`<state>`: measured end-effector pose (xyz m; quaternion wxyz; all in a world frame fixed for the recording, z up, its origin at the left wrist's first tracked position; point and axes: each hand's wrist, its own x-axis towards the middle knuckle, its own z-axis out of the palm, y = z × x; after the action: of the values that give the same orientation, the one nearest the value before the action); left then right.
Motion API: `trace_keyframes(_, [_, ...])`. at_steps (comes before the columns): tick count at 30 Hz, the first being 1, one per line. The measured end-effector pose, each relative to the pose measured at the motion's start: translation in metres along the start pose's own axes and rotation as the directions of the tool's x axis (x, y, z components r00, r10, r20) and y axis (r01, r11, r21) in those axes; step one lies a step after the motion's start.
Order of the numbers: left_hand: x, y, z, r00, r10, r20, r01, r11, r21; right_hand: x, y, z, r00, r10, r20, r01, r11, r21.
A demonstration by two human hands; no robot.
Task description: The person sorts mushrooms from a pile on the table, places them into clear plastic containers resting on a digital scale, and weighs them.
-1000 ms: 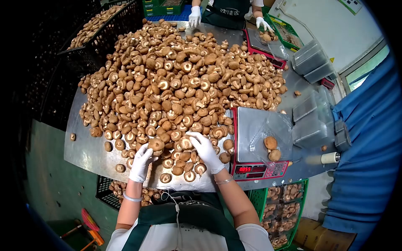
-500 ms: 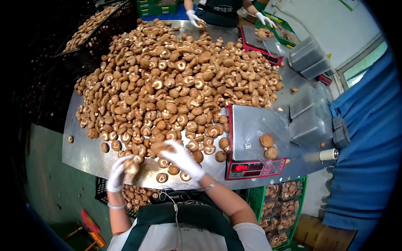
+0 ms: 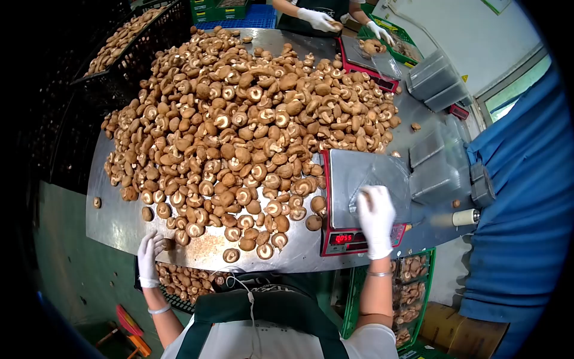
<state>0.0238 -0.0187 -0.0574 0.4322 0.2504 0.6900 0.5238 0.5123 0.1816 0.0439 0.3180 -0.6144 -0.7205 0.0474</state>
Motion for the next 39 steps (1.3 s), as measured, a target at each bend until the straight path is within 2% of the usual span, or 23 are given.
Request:
trace_keyframes(1, [0.005,-0.001,0.014,0.999,0.041,-0.012,-0.041,0.999,0.027,-0.001,0.018,-0.005,1.000,0.024,-0.003,-0.024,0.998,-0.059])
trace_keyframes(3, [0.013,-0.003,0.051,0.965,0.260,-0.027,-0.247,0.939,0.240,0.000,0.025,-0.016,0.977,-0.163,-0.139,0.097,0.916,-0.390])
trace_keyframes(5, [0.009,0.000,0.087,0.902,0.425,0.081,-0.410,0.780,0.473,-0.007,0.023,-0.017,0.972,-0.147,-0.181,0.068,0.921,-0.383])
trace_keyframes(6, [0.003,0.014,0.104,0.903,0.380,0.198,-0.426,0.746,0.511,-0.014,0.012,-0.013,0.989,-0.085,-0.118,0.061,0.980,-0.189])
trace_keyframes(7, [0.002,0.007,0.113,0.809,0.490,0.325,-0.581,0.579,0.572,-0.024,0.001,-0.006,0.999,-0.028,-0.043,0.029,1.000,0.011])
trace_keyframes(9, [-0.008,-0.003,0.120,0.844,0.342,0.412,-0.533,0.450,0.717,-0.049,-0.021,0.021,0.913,0.131,0.387,-0.218,0.957,0.190])
trace_keyframes(11, [-0.010,-0.026,0.115,0.852,0.244,0.463,-0.523,0.418,0.742,-0.081,-0.029,0.056,0.838,-0.026,0.544,-0.117,0.967,0.227])
trace_keyframes(13, [-0.014,-0.041,0.113,0.895,-0.017,0.447,-0.376,0.512,0.772,-0.104,-0.031,0.086,0.754,-0.020,0.657,-0.049,0.995,0.086])
trace_keyframes(15, [-0.018,-0.053,0.119,0.850,0.176,0.496,-0.502,0.553,0.665,-0.121,-0.030,0.119,0.732,-0.097,0.675,0.138,0.990,-0.007])
trace_keyframes(16, [-0.019,-0.050,0.124,0.875,0.018,0.485,-0.410,0.561,0.719,-0.129,-0.027,0.139,0.772,-0.227,0.594,0.240,0.969,0.058])
trace_keyframes(17, [-0.021,-0.045,0.130,0.869,0.026,0.495,-0.424,0.556,0.715,-0.128,-0.034,0.149,0.788,-0.290,0.543,0.277,0.955,0.109])
trace_keyframes(20, [-0.018,-0.060,0.143,0.851,0.276,0.447,-0.517,0.594,0.617,-0.117,-0.061,0.170,0.730,-0.333,0.597,0.310,0.940,0.146])
trace_keyframes(23, [-0.004,-0.067,0.145,0.960,0.152,0.236,-0.247,0.858,0.450,-0.095,-0.091,0.193,0.801,-0.371,0.470,0.328,0.928,0.175])
trace_keyframes(24, [0.005,-0.061,0.148,0.964,0.191,0.187,-0.254,0.869,0.424,-0.079,-0.110,0.192,0.724,-0.357,0.590,0.280,0.934,0.221])
trace_keyframes(25, [0.010,-0.054,0.147,0.973,0.165,0.164,-0.223,0.860,0.458,-0.077,-0.115,0.207,0.727,-0.391,0.564,0.324,0.920,0.220])
trace_keyframes(27, [0.024,-0.041,0.148,0.941,0.321,0.111,-0.330,0.790,0.516,-0.073,-0.123,0.234,0.788,-0.389,0.478,0.322,0.921,0.218])
trace_keyframes(28, [0.033,-0.046,0.146,0.920,0.378,0.102,-0.373,0.766,0.523,-0.069,-0.128,0.242,0.744,-0.381,0.549,0.338,0.923,0.182])
trace_keyframes(31, [0.060,-0.054,0.144,0.938,0.343,0.042,-0.315,0.800,0.510,-0.051,-0.138,0.263,0.763,-0.468,0.447,0.435,0.882,0.181])
trace_keyframes(32, [0.066,-0.054,0.148,0.933,0.360,0.002,-0.291,0.750,0.594,-0.041,-0.142,0.265,0.749,-0.470,0.467,0.419,0.882,0.217])
trace_keyframes(35, [0.087,-0.052,0.147,0.936,0.348,-0.043,-0.281,0.817,0.503,-0.021,-0.149,0.283,0.752,-0.495,0.436,0.426,0.869,0.251])
trace_keyframes(36, [0.093,-0.050,0.148,0.933,0.354,-0.063,-0.277,0.820,0.501,-0.014,-0.155,0.283,0.783,-0.522,0.339,0.447,0.851,0.276])
trace_keyframes(37, [0.101,-0.053,0.149,0.916,0.392,-0.083,-0.293,0.798,0.527,-0.006,-0.160,0.283,0.751,-0.479,0.455,0.371,0.876,0.310])
trace_keyframes(39, [0.107,-0.049,0.149,0.916,0.391,-0.090,-0.284,0.790,0.544,0.002,-0.165,0.292,0.746,-0.482,0.459,0.390,0.876,0.285])
